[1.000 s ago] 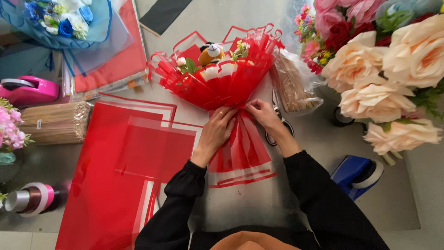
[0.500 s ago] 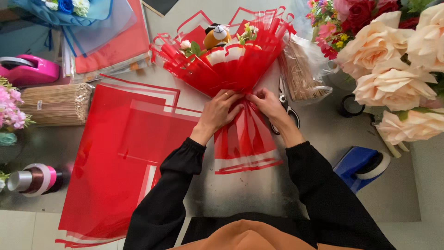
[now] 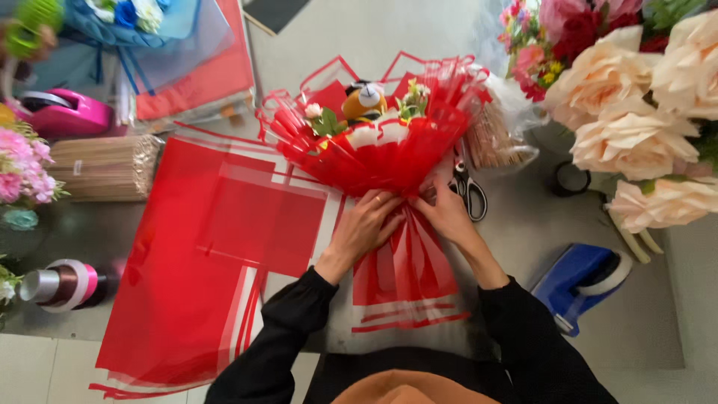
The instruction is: The person wraps a bouquet containing a teddy bear and flowers with red translucent paper, folding and pleating layers of paper around the base by hand and securing them with tape from a dispenser.
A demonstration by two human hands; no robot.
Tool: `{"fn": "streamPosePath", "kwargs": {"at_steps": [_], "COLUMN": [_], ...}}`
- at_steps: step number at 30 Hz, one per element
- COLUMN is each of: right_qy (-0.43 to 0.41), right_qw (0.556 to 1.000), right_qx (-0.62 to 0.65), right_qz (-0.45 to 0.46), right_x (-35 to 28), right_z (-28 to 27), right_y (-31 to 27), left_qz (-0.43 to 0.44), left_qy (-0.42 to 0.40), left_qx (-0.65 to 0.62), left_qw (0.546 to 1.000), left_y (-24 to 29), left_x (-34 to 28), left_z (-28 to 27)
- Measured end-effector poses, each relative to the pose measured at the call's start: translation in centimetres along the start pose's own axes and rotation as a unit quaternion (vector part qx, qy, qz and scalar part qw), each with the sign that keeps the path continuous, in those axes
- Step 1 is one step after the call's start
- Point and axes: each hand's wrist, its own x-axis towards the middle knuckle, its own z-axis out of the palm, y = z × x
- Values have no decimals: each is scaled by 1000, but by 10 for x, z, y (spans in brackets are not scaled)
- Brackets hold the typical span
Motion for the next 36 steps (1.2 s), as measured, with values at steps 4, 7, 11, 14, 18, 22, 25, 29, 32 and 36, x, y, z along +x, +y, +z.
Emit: {"fn": "streamPosePath", "kwargs": {"at_steps": [4,7,11,14,18,22,25,29,32,36], "right_qy": [-13,-39,-62,-63,-66,-50,-56,-47,-38,-17], "right_qw": [1000,999,990,975,976,982,978,969,972,981], "right_qx": [-5,-3,120,200,199,178,187,231,227,191], "right_qz": [-13,-12,36,71,57,44,70,71,52,23], "right_x": [4,9,6,9,-6,20,15,25,24,22], "right_z": [-9,-10,0,9,-12,2,-3,7,8,10], "right_y": [-5,0,3,11,-16,24,14,36,34,31], "left_qz": [1,-3,1,-11,-31,-38,-38,-39,-40,-49], "left_qy": [19,23,21,11,-7,-19,-12,-13,-13,11], "left_qx": [32,51,72,61,50,53,60,44,27,-2], "left_qw": [999,998,997,998,998,998,997,998,999,999], "left_y": [6,9,7,10,13,10,11,12,6,3], "left_x": [-1,-2,-8,-11,-11,-10,-13,-13,-12,-7], "left_z": [-7,-10,-5,-1,-9,1,3,-2,1,2]}}
